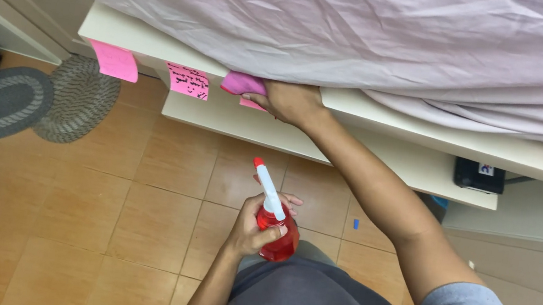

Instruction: Organizing objects, replacing remote batteries, and wiping a bed frame with a cleaning spray and cloth.

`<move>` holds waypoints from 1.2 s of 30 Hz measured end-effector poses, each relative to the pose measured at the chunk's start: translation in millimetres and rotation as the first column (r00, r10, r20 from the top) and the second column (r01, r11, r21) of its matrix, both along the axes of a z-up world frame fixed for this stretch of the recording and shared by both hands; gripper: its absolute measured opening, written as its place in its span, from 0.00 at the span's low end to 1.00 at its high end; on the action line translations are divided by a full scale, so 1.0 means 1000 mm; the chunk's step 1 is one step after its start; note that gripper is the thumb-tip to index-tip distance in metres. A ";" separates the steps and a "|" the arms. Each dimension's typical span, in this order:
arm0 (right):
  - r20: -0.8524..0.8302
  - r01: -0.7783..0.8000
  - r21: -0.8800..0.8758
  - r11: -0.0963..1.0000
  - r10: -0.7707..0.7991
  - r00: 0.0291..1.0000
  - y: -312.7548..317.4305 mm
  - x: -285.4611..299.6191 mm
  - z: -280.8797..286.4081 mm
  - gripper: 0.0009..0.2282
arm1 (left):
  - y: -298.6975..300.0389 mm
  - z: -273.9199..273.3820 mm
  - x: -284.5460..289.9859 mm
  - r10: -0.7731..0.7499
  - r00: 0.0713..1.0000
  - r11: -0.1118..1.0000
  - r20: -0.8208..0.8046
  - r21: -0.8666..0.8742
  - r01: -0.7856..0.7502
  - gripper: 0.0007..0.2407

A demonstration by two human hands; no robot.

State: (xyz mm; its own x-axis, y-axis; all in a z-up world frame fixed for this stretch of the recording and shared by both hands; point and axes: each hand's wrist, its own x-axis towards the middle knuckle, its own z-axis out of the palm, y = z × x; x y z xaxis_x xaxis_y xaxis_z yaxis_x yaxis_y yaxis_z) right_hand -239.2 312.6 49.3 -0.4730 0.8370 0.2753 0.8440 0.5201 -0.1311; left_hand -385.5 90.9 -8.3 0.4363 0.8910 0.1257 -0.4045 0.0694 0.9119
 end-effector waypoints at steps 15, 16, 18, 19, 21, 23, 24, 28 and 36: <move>0.268 0.172 0.259 0.950 -0.242 0.933 -0.066 0.147 0.012 0.37 | 0.021 0.015 -0.075 -0.236 0.962 0.971 -0.139 0.008 0.240 0.18; 0.240 0.164 0.208 0.964 -0.213 0.947 -0.063 0.134 0.004 0.35 | 0.019 0.013 -0.086 -0.252 0.958 0.967 -0.135 -0.006 0.254 0.18; 0.206 0.177 0.154 0.972 -0.207 0.956 -0.055 0.095 0.000 0.33 | 0.018 0.006 -0.103 -0.290 0.948 0.957 -0.133 -0.023 0.289 0.18; 0.261 0.267 0.022 0.964 -0.263 0.929 -0.050 0.070 0.006 0.32 | 0.018 0.002 -0.108 -0.301 0.945 0.953 -0.129 -0.023 0.301 0.19; 0.319 0.376 -0.114 0.920 -0.325 0.891 -0.041 0.039 0.008 0.31 | 0.019 -0.001 -0.113 -0.333 0.934 0.943 -0.126 -0.029 0.332 0.19; 0.212 0.287 0.007 0.958 -0.281 0.936 -0.036 0.028 0.004 0.28 | 0.017 -0.001 -0.111 -0.342 0.928 0.940 -0.146 -0.057 0.337 0.20; 0.214 0.302 0.007 0.953 -0.296 0.931 -0.040 0.033 0.005 0.28 | 0.016 0.000 -0.108 -0.357 0.923 0.934 -0.144 -0.057 0.353 0.20; 0.191 0.187 0.285 0.940 -0.247 0.950 -0.063 0.072 0.007 0.30 | 0.012 0.003 -0.088 -0.379 0.915 0.925 -0.140 -0.044 0.377 0.19; 0.171 0.425 0.025 0.905 -0.423 0.890 -0.126 0.266 -0.006 0.33 | -0.003 -0.004 -0.004 -0.415 0.900 0.909 -0.132 -0.021 0.416 0.18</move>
State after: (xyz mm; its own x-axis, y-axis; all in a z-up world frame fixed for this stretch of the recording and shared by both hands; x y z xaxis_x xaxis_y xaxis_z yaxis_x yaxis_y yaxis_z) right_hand 26.5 186.3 43.0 -0.1105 0.9711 0.2114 0.9939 0.1069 0.0284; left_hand -389.7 87.6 -12.7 0.7795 0.6246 0.0487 -0.2181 0.1978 0.9557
